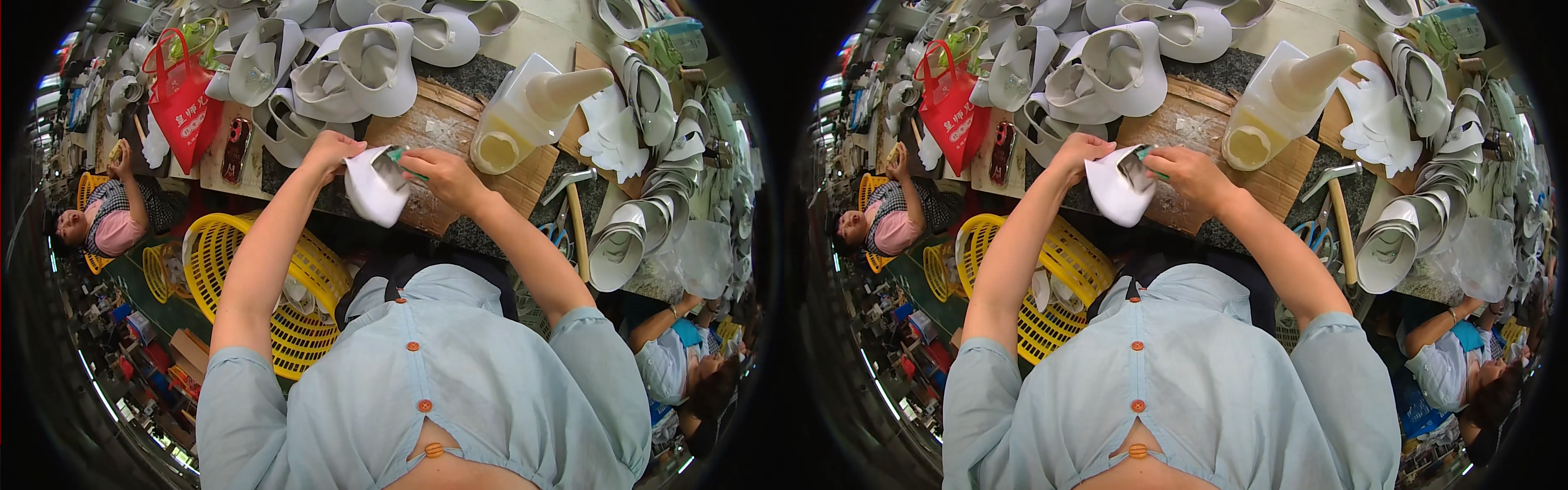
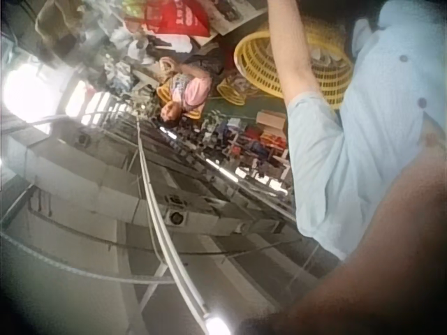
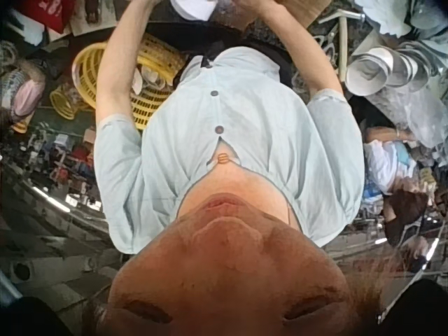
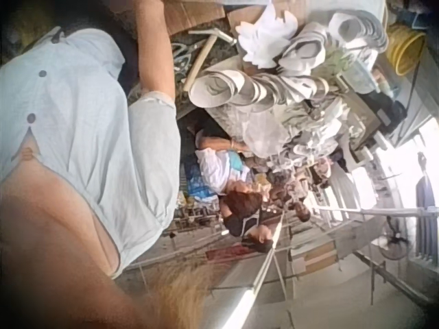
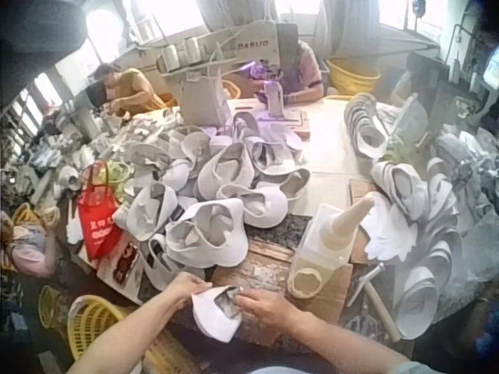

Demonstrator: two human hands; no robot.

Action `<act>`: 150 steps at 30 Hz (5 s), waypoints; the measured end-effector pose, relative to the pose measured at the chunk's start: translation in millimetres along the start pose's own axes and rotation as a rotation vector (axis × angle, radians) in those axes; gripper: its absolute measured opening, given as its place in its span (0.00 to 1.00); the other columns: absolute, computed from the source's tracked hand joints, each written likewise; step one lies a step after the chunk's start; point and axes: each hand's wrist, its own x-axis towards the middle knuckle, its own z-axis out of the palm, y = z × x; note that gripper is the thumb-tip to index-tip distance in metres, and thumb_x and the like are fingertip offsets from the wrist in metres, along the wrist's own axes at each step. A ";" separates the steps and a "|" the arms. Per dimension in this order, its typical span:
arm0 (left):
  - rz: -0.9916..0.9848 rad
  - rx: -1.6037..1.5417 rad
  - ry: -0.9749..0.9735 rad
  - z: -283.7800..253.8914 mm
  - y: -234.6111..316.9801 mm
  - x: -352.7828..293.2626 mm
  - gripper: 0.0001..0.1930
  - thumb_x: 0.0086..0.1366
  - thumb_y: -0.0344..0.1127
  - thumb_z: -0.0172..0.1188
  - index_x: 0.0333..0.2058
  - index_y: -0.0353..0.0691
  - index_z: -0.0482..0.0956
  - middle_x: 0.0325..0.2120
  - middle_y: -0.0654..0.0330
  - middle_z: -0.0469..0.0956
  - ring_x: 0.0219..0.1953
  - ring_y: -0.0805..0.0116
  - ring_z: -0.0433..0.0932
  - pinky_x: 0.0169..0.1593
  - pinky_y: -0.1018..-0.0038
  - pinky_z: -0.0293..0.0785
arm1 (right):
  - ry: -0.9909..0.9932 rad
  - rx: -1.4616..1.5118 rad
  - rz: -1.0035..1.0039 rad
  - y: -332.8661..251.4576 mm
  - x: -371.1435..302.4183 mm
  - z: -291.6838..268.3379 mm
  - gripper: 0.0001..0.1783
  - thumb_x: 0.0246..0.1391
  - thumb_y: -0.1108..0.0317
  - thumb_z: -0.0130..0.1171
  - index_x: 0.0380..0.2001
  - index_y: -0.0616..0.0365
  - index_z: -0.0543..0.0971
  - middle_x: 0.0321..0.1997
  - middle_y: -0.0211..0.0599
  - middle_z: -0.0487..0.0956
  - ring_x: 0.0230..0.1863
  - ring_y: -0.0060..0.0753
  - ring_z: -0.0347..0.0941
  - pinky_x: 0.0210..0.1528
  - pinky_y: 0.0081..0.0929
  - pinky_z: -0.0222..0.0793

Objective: The person applies glue to the inner edges of white shoe uppers using a glue brush.

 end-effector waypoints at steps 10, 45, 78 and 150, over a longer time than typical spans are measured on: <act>0.256 0.119 0.151 14.6 -30.7 -27.0 0.08 0.55 0.32 0.64 0.31 0.33 0.78 0.21 0.61 0.79 0.22 0.77 0.73 0.28 0.78 0.70 | -0.006 0.212 0.298 -11.5 -31.7 2.9 0.07 0.53 0.72 0.58 0.36 0.58 0.76 0.33 0.46 0.78 0.35 0.51 0.74 0.36 0.35 0.70; 1.111 0.603 0.631 5.4 51.2 -160.7 0.11 0.55 0.21 0.61 0.39 0.35 0.76 0.30 0.56 0.79 0.33 0.58 0.78 0.38 0.72 0.74 | 0.389 0.206 0.580 -56.7 -23.1 -89.8 0.10 0.62 0.68 0.50 0.40 0.64 0.75 0.29 0.34 0.76 0.29 0.24 0.73 0.33 0.22 0.68; 1.076 0.712 0.570 -2.8 36.6 -131.6 0.08 0.50 0.26 0.66 0.27 0.33 0.74 0.24 0.57 0.74 0.26 0.66 0.74 0.31 0.72 0.71 | -0.350 -0.393 0.293 -66.4 73.9 -75.6 0.09 0.52 0.63 0.55 0.30 0.57 0.78 0.30 0.44 0.77 0.36 0.49 0.74 0.37 0.43 0.69; 0.405 0.343 0.156 -5.7 22.9 -79.9 0.12 0.50 0.31 0.61 0.32 0.30 0.78 0.25 0.56 0.79 0.28 0.69 0.77 0.37 0.74 0.73 | -0.037 0.230 0.554 -36.4 5.4 -49.4 0.08 0.55 0.71 0.56 0.39 0.57 0.79 0.28 0.36 0.76 0.26 0.31 0.73 0.29 0.25 0.67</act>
